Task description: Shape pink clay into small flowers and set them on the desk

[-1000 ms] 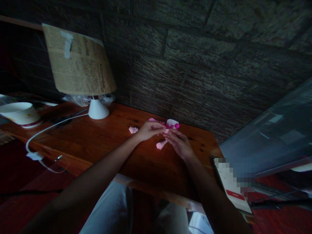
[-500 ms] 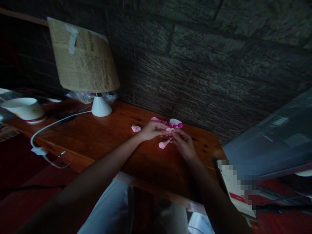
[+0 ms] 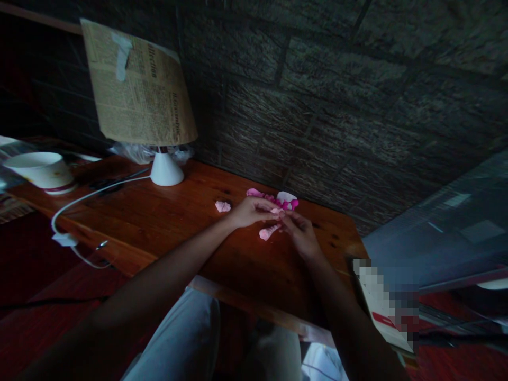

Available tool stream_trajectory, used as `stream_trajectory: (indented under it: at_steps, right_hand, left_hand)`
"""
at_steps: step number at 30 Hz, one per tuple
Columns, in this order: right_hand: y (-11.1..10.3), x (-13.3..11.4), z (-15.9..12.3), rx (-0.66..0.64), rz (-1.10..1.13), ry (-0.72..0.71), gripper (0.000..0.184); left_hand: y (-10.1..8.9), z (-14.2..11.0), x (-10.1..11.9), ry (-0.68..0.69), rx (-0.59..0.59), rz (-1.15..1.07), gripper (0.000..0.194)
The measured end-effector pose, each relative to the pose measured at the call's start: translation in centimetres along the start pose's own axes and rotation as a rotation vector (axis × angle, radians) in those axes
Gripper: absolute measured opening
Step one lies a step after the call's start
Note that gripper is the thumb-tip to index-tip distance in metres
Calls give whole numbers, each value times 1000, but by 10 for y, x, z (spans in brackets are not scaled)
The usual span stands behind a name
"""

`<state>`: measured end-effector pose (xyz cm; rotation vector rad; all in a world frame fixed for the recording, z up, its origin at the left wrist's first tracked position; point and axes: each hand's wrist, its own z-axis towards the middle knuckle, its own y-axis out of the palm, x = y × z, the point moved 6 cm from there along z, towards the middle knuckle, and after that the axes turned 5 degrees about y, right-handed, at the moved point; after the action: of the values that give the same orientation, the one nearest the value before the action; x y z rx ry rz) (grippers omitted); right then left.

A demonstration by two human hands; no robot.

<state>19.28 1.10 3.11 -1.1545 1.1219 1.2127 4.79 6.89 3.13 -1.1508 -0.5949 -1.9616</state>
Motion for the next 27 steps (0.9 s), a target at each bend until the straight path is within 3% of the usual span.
stream_trajectory:
  at_steps: [8,16,24,27]
  right_hand:
    - [1,-6,-2,3,-140,-99,38]
    - [8,0,1,-21,242,9,30]
    - [-4,-1,-2,70,228,15,35]
    - [-4,-1,-2,44,203,8,34]
  left_hand:
    - [-2,-3,2,-23,-70,20,31]
    - [0,2,6,-46,-59,-137,34]
    - [-2,-1,6,-89,-28,-141,41]
    - [-3,-1,4,-101,-1,-120,41]
